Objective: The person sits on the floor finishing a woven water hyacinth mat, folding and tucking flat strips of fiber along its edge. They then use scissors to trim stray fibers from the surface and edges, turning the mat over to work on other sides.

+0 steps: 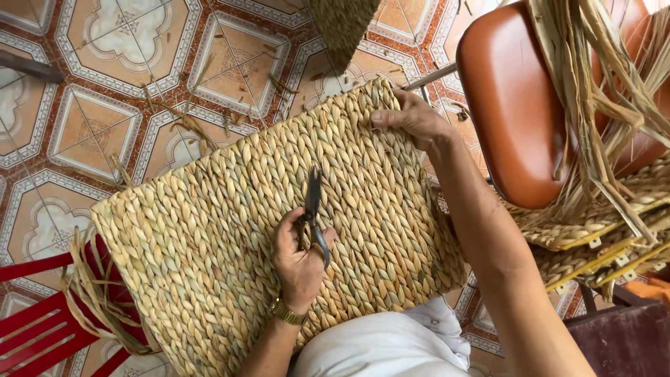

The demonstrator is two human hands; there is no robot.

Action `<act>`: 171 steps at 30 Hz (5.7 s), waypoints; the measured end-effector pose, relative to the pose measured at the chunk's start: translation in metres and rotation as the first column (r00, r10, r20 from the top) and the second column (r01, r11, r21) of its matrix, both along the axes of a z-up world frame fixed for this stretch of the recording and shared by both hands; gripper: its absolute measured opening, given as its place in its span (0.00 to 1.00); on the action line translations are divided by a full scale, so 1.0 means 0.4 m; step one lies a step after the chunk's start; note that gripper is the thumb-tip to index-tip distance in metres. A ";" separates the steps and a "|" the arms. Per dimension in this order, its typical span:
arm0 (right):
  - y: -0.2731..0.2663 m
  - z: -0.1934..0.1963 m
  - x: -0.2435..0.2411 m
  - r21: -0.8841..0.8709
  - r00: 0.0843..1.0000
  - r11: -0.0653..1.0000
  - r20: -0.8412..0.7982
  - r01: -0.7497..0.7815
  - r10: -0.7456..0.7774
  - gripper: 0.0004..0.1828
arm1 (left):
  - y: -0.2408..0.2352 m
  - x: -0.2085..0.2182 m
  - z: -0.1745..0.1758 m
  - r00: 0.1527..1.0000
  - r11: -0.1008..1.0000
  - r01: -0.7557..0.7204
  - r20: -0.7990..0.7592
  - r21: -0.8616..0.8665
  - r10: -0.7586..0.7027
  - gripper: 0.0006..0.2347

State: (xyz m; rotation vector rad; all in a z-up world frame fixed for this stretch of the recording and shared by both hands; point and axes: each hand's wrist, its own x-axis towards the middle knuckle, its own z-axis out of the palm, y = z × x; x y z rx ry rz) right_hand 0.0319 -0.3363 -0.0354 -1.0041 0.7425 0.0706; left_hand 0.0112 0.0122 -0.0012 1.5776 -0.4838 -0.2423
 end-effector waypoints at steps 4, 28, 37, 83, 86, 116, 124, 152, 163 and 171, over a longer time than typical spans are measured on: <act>-0.013 -0.075 0.026 -0.013 0.983 0.997 0.164 0.079 -0.076 0.46 | 0.003 0.034 0.041 0.987 0.997 0.005 -0.160 -0.071 -0.016 0.25; 0.020 -0.069 -0.010 0.234 0.905 0.938 0.284 0.256 -0.318 0.13 | -0.269 0.355 0.190 0.506 0.555 -0.148 0.545 0.818 -0.668 0.19; 0.019 -0.092 -0.004 0.279 0.888 0.930 0.324 0.241 -0.327 0.14 | -0.318 0.352 0.174 0.393 0.496 -0.243 0.552 0.833 -0.735 0.14; 0.001 -0.160 -0.009 0.133 0.905 0.959 0.321 0.250 -0.280 0.15 | -0.344 0.417 0.062 0.028 0.350 -0.546 0.434 0.761 -0.900 0.13; -0.002 -0.182 -0.023 0.072 0.903 0.971 0.357 0.227 -0.237 0.21 | -0.346 0.424 0.106 0.195 0.397 -0.312 0.467 0.863 -0.862 0.12; 0.053 0.146 0.124 -0.859 0.869 -0.511 -0.230 0.030 0.439 0.30 | 0.712 0.353 0.068 0.792 0.784 -0.493 -0.178 0.377 0.584 0.10; 0.095 0.147 0.275 -0.715 0.565 -0.092 -0.617 -0.693 0.549 0.36 | 0.647 0.238 0.010 0.755 0.808 -0.587 -0.324 0.054 0.570 0.11; 0.610 0.158 0.630 -0.517 0.388 0.178 -0.332 -0.837 0.860 0.27 | 0.387 0.230 0.179 0.867 0.338 -0.441 0.492 0.832 -0.078 0.30; 0.555 0.168 0.559 -0.986 0.357 0.072 0.013 -0.152 0.934 0.18 | 0.420 0.235 0.197 0.902 0.367 -0.411 0.430 0.834 0.033 0.27; 0.569 0.133 0.551 -0.783 0.266 -0.622 -0.601 -0.007 0.754 0.18 | 0.398 0.238 0.211 0.921 0.391 -0.367 0.388 0.844 0.028 0.29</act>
